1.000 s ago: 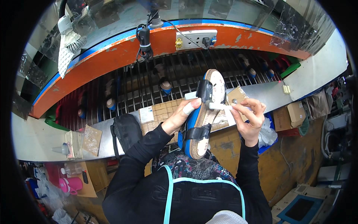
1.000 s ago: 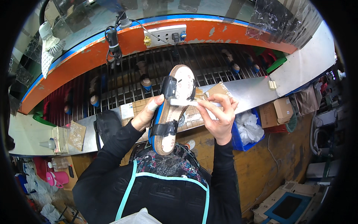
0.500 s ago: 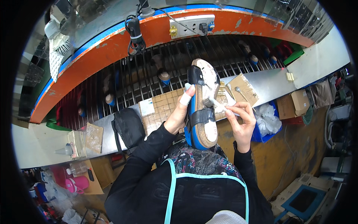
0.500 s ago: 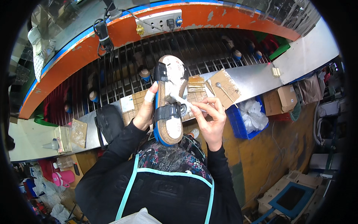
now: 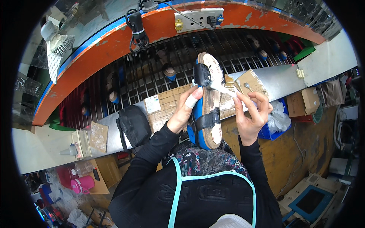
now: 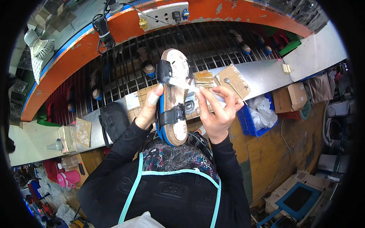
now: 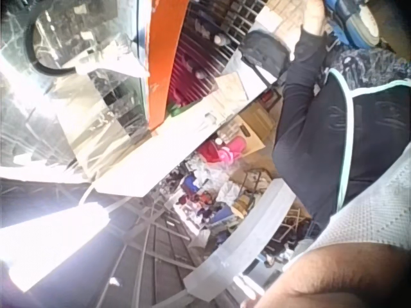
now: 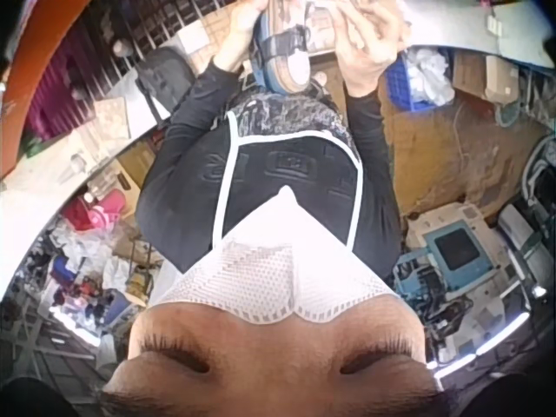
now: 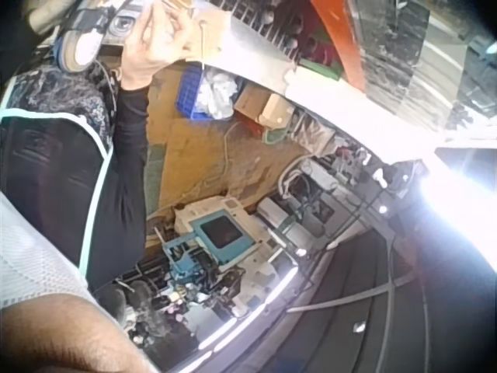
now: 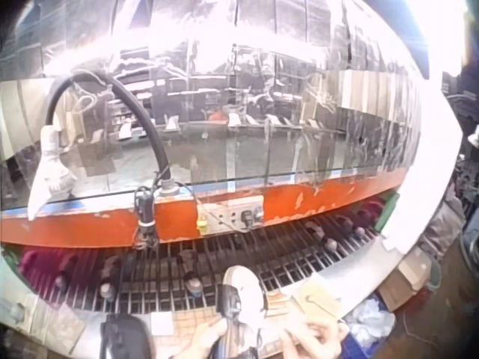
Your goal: The person holds a blue shoe last with a brown sole and applies a white substance from a small container using a brush. They repeatedly dip the brush into the container and spread the substance along the sole edge, rotating the shoe to access different areas.
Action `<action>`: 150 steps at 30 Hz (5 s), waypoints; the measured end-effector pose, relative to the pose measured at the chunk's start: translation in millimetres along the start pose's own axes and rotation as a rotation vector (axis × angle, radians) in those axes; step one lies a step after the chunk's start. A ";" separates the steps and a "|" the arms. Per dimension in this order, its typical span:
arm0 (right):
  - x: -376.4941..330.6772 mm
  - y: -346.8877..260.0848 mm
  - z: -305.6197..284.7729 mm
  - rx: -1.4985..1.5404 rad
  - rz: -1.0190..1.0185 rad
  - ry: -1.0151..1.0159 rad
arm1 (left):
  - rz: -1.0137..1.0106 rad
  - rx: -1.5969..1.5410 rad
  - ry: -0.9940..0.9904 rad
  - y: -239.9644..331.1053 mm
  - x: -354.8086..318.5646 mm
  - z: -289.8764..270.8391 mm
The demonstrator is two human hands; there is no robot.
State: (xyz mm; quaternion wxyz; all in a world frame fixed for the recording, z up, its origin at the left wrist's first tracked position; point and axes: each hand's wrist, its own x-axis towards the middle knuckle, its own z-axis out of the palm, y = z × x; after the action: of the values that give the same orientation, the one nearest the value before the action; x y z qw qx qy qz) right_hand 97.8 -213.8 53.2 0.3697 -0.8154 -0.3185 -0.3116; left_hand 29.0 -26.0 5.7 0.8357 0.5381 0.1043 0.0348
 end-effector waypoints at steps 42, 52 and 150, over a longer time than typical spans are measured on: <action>-2.2 26.3 -12.9 0.384 0.063 -0.291 | 0.077 0.015 0.017 27.2 28.2 0.4; -3.4 33.5 4.5 0.537 0.294 -0.208 | 0.032 -0.272 -0.049 20.6 17.6 8.3; 71.3 35.4 -25.7 0.481 -0.109 -0.732 | -0.633 -1.114 -1.039 -83.8 17.9 -18.7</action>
State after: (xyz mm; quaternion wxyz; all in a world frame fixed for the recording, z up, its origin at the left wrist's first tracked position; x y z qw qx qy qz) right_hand 160.4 -232.4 105.6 0.3946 -0.7449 -0.5343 0.0618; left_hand 37.9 -41.3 -80.2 0.8920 -0.0627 -0.1814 -0.4092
